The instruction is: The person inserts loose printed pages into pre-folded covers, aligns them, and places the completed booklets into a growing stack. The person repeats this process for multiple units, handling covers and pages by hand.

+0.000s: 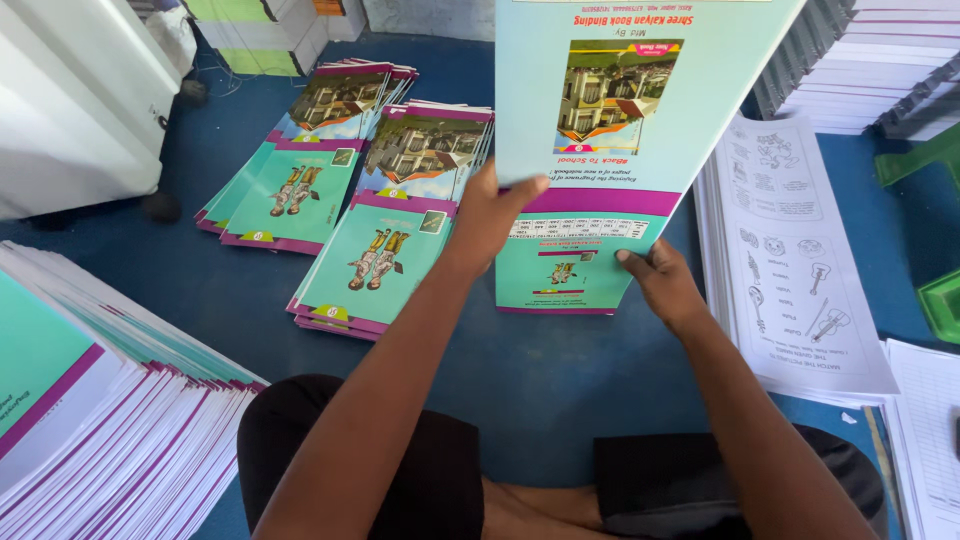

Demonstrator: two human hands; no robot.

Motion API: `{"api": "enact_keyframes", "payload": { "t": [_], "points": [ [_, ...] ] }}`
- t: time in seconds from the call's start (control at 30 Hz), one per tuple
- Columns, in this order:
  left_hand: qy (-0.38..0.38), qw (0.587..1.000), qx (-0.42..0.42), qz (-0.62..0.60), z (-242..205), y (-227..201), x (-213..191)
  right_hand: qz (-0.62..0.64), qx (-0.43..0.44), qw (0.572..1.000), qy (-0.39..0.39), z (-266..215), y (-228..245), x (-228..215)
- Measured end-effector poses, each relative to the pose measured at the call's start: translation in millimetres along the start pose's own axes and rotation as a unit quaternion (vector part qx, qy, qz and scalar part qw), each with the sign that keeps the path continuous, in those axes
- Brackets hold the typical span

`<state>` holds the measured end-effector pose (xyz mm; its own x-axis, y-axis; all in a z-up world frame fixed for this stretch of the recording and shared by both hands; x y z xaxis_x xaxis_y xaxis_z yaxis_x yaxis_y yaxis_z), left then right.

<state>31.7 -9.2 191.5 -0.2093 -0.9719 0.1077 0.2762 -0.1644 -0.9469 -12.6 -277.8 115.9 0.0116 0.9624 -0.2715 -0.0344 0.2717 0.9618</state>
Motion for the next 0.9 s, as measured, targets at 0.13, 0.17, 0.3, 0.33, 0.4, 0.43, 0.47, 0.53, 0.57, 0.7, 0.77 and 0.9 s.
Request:
{"api": "enact_keyframes", "payload": {
  "t": [0.13, 0.17, 0.3, 0.33, 0.4, 0.43, 0.47, 0.53, 0.57, 0.7, 0.77, 0.9],
  "points": [
    [-0.001, 0.999, -0.053, 0.01, -29, 47, -5, -0.014, 0.001, 1.0, 0.002, 3, 1, 1],
    [0.006, 0.998, -0.063, 0.012, -39, 60, -5, -0.005, -0.011, 1.0, 0.005, 2, 1, 1],
    [-0.021, 0.996, -0.074, 0.039, -52, 99, -4, -0.024, -0.007, 1.0, -0.003, 1, -1, 2],
    [-0.021, 0.998, -0.059, 0.031, -52, 104, -3, -0.026, -0.013, 1.0, -0.005, 1, -1, 2],
    [-0.021, 0.999, -0.038, 0.017, -51, 108, -2, -0.029, -0.028, 0.999, -0.008, 3, -2, 3],
    [-0.022, 0.999, -0.031, 0.012, -49, 107, -2, -0.029, -0.029, 0.999, -0.006, 5, -2, 3],
    [-0.022, 0.999, -0.024, 0.008, -48, 105, -2, -0.029, -0.031, 0.999, -0.003, 6, -2, 3],
    [-0.024, 0.998, -0.056, 0.001, -49, 98, -3, -0.027, -0.042, 0.999, 0.003, 7, -2, 2],
    [-0.025, 0.997, -0.072, -0.003, -49, 92, -4, -0.026, -0.05, 0.998, 0.008, 8, -1, 2],
    [-0.018, 0.998, -0.046, 0.025, -47, 58, -13, -0.027, -0.018, 0.999, 0.014, 5, 14, 3],
    [-0.042, 0.996, -0.032, 0.071, -44, 36, -18, -0.007, 0.013, 0.999, 0.029, 1, 29, 6],
    [-0.031, 0.999, -0.024, 0.036, -43, -9, -28, 0.066, 0.035, 0.996, 0.057, -11, 67, 14]
  ]
}}
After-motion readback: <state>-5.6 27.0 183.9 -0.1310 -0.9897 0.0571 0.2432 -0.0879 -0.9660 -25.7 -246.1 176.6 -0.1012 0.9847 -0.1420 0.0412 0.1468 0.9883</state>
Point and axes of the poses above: each hand's wrist, its own z-axis towards the middle knuckle, its own x-axis out of the palm, y = z × x, the point moved 1 cm from there along z, towards the middle knuckle, and after that the axes turned 2 degrees about -x, right-handed, at the moved point
